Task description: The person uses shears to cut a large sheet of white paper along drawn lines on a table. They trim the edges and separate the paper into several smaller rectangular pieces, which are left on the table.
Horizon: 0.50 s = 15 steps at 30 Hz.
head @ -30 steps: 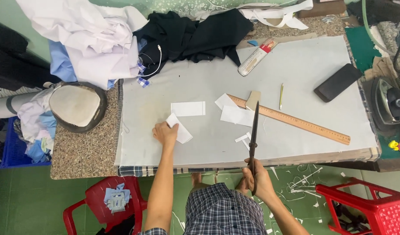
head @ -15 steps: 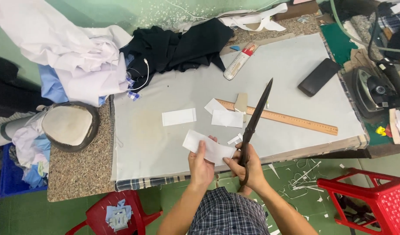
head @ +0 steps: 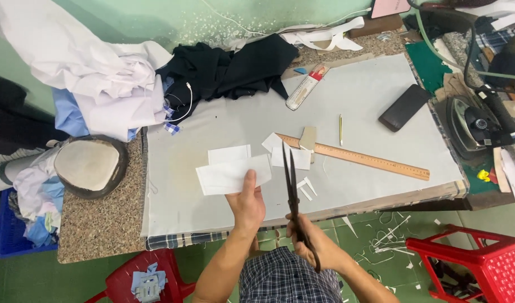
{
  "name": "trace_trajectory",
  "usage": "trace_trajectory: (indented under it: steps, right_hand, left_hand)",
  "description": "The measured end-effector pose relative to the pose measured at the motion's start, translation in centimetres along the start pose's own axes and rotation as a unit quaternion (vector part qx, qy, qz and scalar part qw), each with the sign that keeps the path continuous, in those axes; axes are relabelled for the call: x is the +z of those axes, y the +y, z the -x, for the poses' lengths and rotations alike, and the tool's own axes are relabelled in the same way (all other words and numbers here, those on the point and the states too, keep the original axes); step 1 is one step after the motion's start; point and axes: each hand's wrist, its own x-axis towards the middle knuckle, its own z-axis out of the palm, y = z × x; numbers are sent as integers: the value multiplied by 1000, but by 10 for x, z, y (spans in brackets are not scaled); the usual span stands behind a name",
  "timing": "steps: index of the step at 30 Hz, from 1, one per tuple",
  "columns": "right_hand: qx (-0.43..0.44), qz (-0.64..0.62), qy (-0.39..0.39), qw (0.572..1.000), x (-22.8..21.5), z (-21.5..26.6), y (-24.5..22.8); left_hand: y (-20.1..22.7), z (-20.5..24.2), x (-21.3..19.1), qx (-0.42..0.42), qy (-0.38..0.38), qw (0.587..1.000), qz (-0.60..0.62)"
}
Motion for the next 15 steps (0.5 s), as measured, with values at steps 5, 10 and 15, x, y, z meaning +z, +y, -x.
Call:
trace_trajectory:
  steps: [5,10,15]
  right_hand:
    - [42,58,-3,997,15,5,3]
    - [14,115,29,993,20,5,3]
    - [-37,155,69,985,24,4,3]
  left_hand:
    - [-10,2,8,-3,-11,1000,-9]
    - [-29,1,0,-2,18,999,-33]
    - [-34,2,-2,30,-2,1000,-1]
